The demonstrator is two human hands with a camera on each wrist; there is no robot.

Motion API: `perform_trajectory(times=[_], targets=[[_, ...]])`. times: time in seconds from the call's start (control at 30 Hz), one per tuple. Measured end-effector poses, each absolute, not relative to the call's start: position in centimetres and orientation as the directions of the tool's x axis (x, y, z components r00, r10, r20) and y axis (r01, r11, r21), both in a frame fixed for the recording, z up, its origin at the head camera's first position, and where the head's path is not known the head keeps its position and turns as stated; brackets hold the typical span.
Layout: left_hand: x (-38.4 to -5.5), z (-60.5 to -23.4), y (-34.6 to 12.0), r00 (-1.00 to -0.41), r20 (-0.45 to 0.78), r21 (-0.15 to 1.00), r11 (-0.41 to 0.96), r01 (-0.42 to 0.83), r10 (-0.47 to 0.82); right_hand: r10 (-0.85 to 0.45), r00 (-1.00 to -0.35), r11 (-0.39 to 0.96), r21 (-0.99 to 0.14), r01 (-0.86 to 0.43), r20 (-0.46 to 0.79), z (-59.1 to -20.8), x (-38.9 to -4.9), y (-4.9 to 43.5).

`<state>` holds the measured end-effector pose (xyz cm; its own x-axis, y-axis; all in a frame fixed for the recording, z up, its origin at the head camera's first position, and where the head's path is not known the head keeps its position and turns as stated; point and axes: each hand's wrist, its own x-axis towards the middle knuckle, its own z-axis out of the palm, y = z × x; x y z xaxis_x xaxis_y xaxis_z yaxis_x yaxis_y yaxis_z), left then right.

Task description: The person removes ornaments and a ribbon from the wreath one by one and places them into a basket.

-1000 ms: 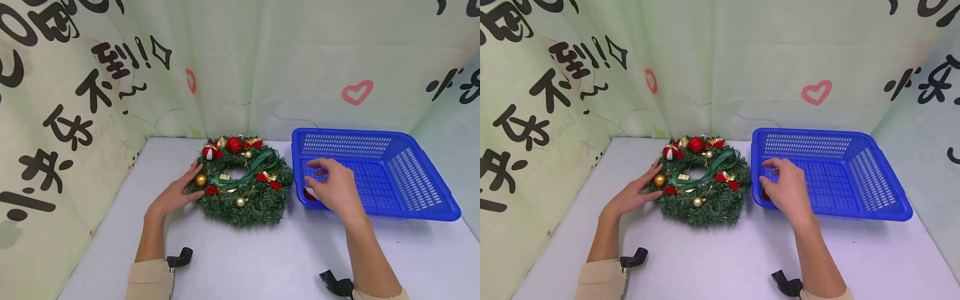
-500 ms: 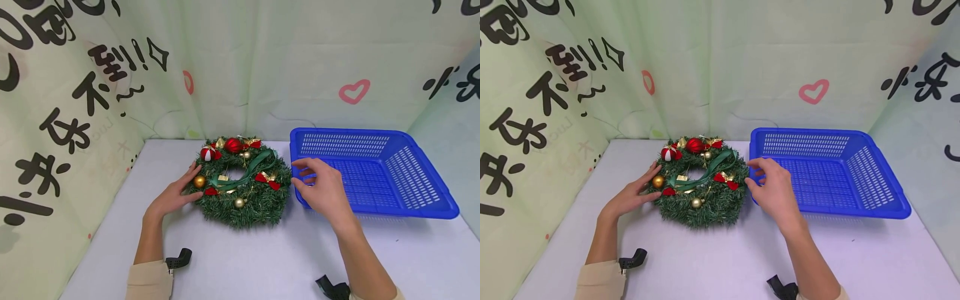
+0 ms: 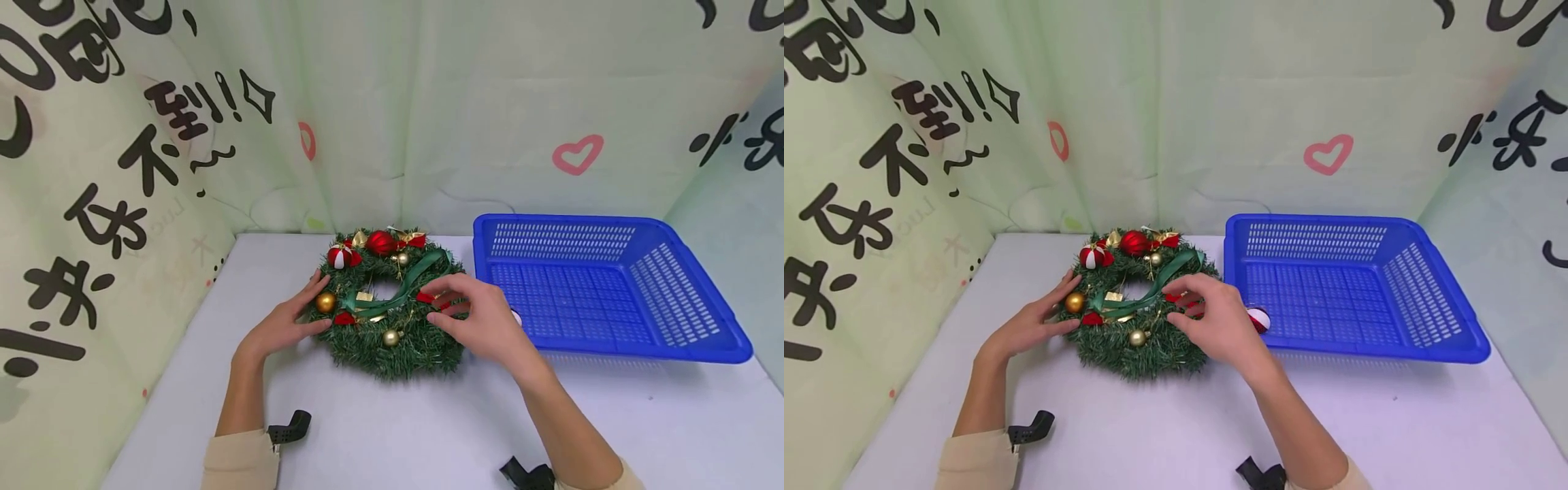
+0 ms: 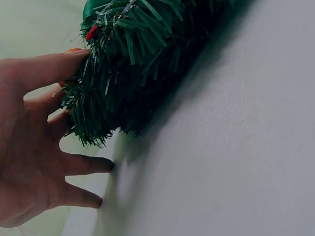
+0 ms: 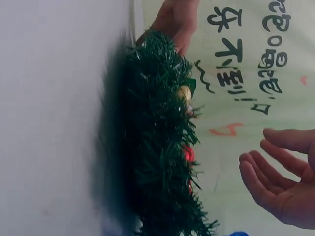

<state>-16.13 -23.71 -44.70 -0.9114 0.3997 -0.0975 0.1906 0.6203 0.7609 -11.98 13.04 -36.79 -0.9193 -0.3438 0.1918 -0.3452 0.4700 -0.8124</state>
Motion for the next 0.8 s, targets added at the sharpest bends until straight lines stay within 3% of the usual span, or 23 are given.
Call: perform_trajectory(times=[0.33, 0.8], targets=[[-16.3, -44.7, -23.7, -0.906, -0.098, 0.769, 0.609, 0.194, 0.411, -0.476, -0.870, 0.322, -0.895, -0.308, 0.128, -37.6, -12.8, 10.8], [-16.2, -44.7, -23.8, -0.901, -0.093, 0.764, 0.611, 0.208, 0.423, -0.521, -0.846, 0.300, -0.903, -0.308, 0.116, -39.1, -13.1, 10.1]])
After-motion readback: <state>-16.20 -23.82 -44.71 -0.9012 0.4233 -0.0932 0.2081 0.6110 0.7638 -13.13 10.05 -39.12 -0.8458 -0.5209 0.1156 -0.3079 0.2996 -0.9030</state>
